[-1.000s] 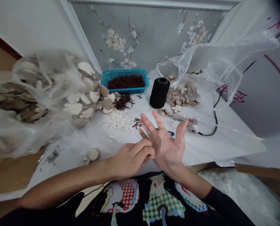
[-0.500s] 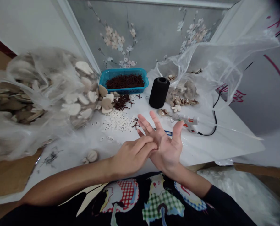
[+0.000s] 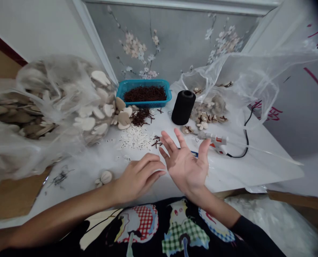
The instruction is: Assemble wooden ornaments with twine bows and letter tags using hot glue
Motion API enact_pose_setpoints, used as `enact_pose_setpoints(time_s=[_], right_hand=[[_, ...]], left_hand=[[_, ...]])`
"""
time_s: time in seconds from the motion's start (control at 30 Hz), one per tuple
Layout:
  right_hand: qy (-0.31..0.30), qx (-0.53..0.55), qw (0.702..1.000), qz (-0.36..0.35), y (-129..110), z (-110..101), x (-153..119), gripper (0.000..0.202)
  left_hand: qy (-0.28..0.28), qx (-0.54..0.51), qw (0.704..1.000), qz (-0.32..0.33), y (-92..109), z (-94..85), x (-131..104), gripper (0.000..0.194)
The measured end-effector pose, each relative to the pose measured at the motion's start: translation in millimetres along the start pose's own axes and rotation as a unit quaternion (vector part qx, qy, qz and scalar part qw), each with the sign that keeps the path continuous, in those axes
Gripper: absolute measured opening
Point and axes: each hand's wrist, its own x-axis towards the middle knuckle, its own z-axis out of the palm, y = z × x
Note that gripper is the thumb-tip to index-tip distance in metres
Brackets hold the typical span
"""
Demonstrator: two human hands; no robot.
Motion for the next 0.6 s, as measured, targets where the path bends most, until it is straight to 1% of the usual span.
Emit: enact_pose_setpoints(time_s=[0.1, 0.17, 0.23, 0.27, 0.3, 0.37, 0.4, 0.43, 0.5, 0.53, 0.6], right_hand=[[-0.012, -0.001, 1.0, -0.013, 4.0, -7.0, 2.2, 0.075], [-0.024, -0.042, 0.998, -0.029, 8.7, -15.8, 2.8, 0.069], [-0.034, -0.112, 0.992, -0.049, 14.6, -29.0, 1.6, 0.06], [-0.04, -0.151, 0.986, -0.058, 17.6, -37.1, 0.1, 0.057], [-0.047, -0.189, 0.979, -0.063, 20.4, -45.8, -1.8, 0.056], [-0.066, -0.25, 0.965, -0.05, 24.9, -63.6, -7.0, 0.054], [-0.073, -0.274, 0.958, -0.037, 26.4, -72.2, -10.0, 0.054], [-0.078, -0.298, 0.951, -0.023, 27.0, -80.2, -13.2, 0.053], [-0.081, -0.344, 0.935, -0.004, 26.1, -94.3, -19.9, 0.053], [-0.082, -0.365, 0.927, 0.001, 24.6, -100.3, -23.3, 0.052], [-0.08, -0.399, 0.913, 0.013, 19.9, -111.1, -29.6, 0.051]], left_hand=[[0.019, -0.023, 0.998, -0.055, -6.6, -7.9, -8.3, 0.012], [0.0, -0.023, 0.998, -0.061, -10.3, -15.0, -12.5, 0.008], [-0.034, 0.027, 0.997, -0.056, -16.6, -23.3, -15.1, 0.013], [-0.049, 0.073, 0.994, -0.067, -22.1, -27.8, -15.5, 0.017], [-0.064, 0.125, 0.986, -0.094, -29.7, -32.5, -15.1, 0.022], [-0.101, 0.215, 0.953, -0.186, -52.2, -42.0, -11.6, 0.028], [-0.129, 0.238, 0.932, -0.241, -66.8, -46.8, -8.4, 0.03], [-0.158, 0.245, 0.912, -0.288, -83.1, -51.4, -4.3, 0.034], [-0.193, 0.243, 0.875, -0.37, -117.9, -59.3, 6.4, 0.042], [-0.207, 0.241, 0.856, -0.407, -134.9, -62.3, 12.5, 0.04], [-0.226, 0.25, 0.832, -0.441, -164.6, -66.0, 25.5, 0.033]])
